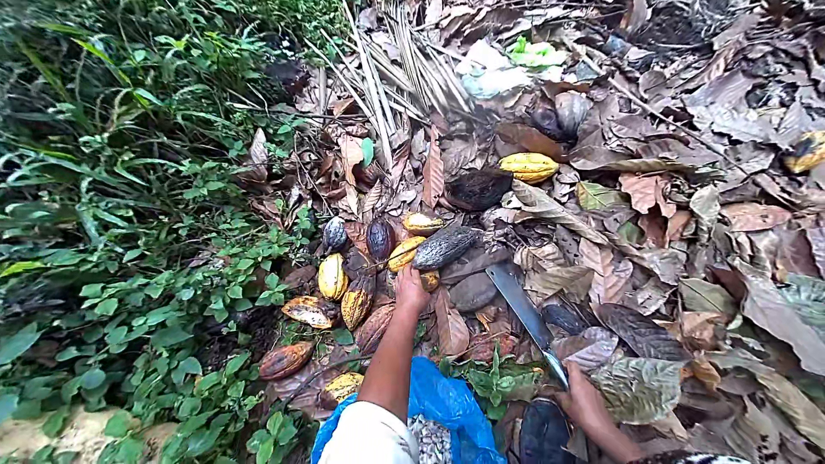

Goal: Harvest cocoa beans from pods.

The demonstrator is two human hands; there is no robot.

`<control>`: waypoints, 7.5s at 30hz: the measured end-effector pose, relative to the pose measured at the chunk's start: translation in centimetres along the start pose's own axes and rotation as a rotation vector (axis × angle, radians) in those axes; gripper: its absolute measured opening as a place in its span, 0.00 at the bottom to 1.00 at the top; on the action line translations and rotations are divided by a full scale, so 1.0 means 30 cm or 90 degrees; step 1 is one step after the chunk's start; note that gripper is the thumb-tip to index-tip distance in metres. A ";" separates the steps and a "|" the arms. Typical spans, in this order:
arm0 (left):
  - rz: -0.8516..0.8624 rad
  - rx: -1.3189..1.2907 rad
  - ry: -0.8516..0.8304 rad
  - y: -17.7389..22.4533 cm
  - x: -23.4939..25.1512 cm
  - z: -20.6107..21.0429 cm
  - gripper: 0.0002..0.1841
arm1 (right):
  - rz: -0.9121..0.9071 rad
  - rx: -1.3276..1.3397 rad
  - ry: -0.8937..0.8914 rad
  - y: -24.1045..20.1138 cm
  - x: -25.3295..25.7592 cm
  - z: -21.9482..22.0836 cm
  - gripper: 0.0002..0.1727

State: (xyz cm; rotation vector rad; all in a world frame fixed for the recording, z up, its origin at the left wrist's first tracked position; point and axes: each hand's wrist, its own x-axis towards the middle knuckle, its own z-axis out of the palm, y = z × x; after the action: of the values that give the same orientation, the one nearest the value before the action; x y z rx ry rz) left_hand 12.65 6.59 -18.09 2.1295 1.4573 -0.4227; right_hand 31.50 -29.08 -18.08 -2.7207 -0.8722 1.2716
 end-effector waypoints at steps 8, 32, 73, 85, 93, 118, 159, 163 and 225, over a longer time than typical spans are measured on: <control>-0.060 0.023 -0.032 0.015 0.009 0.058 0.48 | -0.001 0.209 0.123 0.038 -0.013 -0.157 0.23; 0.255 -1.395 0.220 -0.049 -1.185 -0.254 0.23 | -0.649 0.729 0.369 -0.438 -0.980 -0.816 0.19; 0.139 -1.594 0.314 -0.112 -1.337 -0.231 0.36 | -0.992 0.255 0.415 -0.519 -1.252 -0.187 0.20; 0.091 -1.499 0.206 -0.088 -1.355 -0.257 0.29 | -0.699 -0.018 0.138 -0.458 -1.204 -0.215 0.23; 0.077 -1.599 0.150 -0.090 -1.318 -0.210 0.33 | -0.767 0.004 0.229 -0.505 -1.219 -0.191 0.22; 0.068 -1.500 0.010 -0.165 -1.314 -0.291 0.35 | -0.764 -0.011 0.198 -0.487 -1.184 -0.232 0.20; -0.064 -1.518 0.509 -0.201 -1.278 -0.224 0.16 | -0.330 0.182 0.230 -0.625 -0.641 -0.223 0.21; -0.116 -1.621 0.470 -0.195 -1.282 -0.232 0.31 | -0.183 0.142 0.248 -0.536 -0.405 -0.201 0.30; -0.183 -1.403 0.282 -0.049 -1.505 -0.084 0.17 | -1.202 0.111 -0.056 -0.903 -1.548 -0.057 0.20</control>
State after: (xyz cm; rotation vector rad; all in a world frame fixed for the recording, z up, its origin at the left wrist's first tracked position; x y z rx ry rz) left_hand -5.59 -26.08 7.34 0.1556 1.1219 1.1564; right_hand -4.13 -28.63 22.22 -0.6756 -2.1261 0.7244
